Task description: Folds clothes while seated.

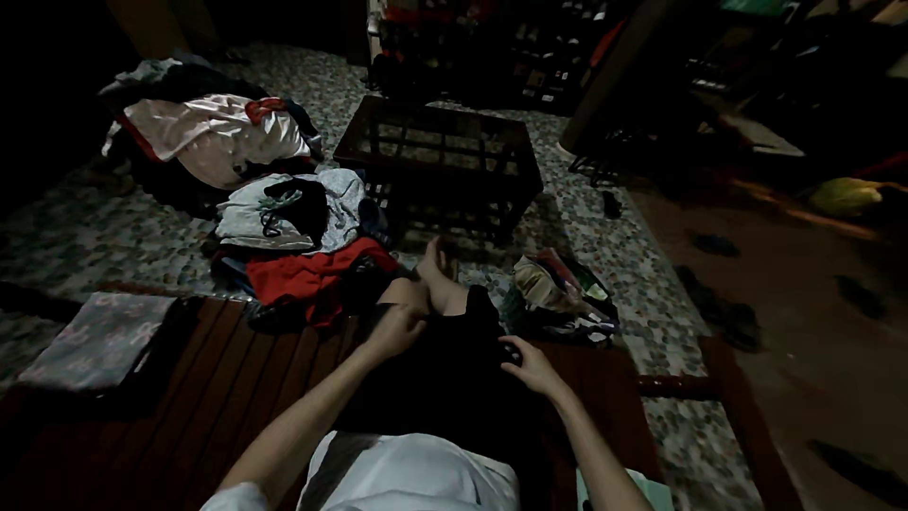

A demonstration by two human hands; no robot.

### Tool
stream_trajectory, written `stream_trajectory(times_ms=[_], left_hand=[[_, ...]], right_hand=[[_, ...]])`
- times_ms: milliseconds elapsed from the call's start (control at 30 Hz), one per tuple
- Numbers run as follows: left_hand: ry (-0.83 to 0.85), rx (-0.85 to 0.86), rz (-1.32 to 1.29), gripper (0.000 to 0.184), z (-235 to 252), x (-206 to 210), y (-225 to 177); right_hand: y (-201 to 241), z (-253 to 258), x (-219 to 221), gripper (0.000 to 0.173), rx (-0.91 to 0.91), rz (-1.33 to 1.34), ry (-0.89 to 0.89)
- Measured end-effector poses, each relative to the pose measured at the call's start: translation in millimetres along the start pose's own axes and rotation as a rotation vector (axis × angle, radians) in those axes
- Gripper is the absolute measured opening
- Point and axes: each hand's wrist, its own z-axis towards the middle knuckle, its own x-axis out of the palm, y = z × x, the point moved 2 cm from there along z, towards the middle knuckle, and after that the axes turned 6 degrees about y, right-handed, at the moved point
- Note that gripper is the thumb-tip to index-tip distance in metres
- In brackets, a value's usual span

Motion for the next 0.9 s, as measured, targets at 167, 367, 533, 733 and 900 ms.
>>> stream_trajectory(times_ms=[167, 367, 533, 733, 900], left_hand=[[0.04, 0.182, 0.005, 0.036, 5.1, 15.0, -23.6], [-0.11, -0.013, 0.086, 0.035, -7.9, -19.9, 37.6], [-0.017, -0.035, 0.022, 0.051, -3.0, -39.9, 103.0], [0.099, -0.102, 0.147, 0.044, 0.3, -63.0, 123.3], [0.055, -0.088, 0.348, 0.035, -12.7, -84.9, 120.6]], right_hand=[[25.7, -62.6, -4.2, 0.032, -0.124, -0.353, -0.02], [4.3, -124.1, 5.9, 0.03, -0.214, -0.172, 0.208], [-1.5, -58.6, -39.1, 0.027, -0.123, 0.173, -0.211], [-32.5, 80.3, -2.3, 0.051, 0.461, 0.692, -0.237], [-32.0, 92.1, 2.4, 0.054, 0.474, 0.8, -0.326]])
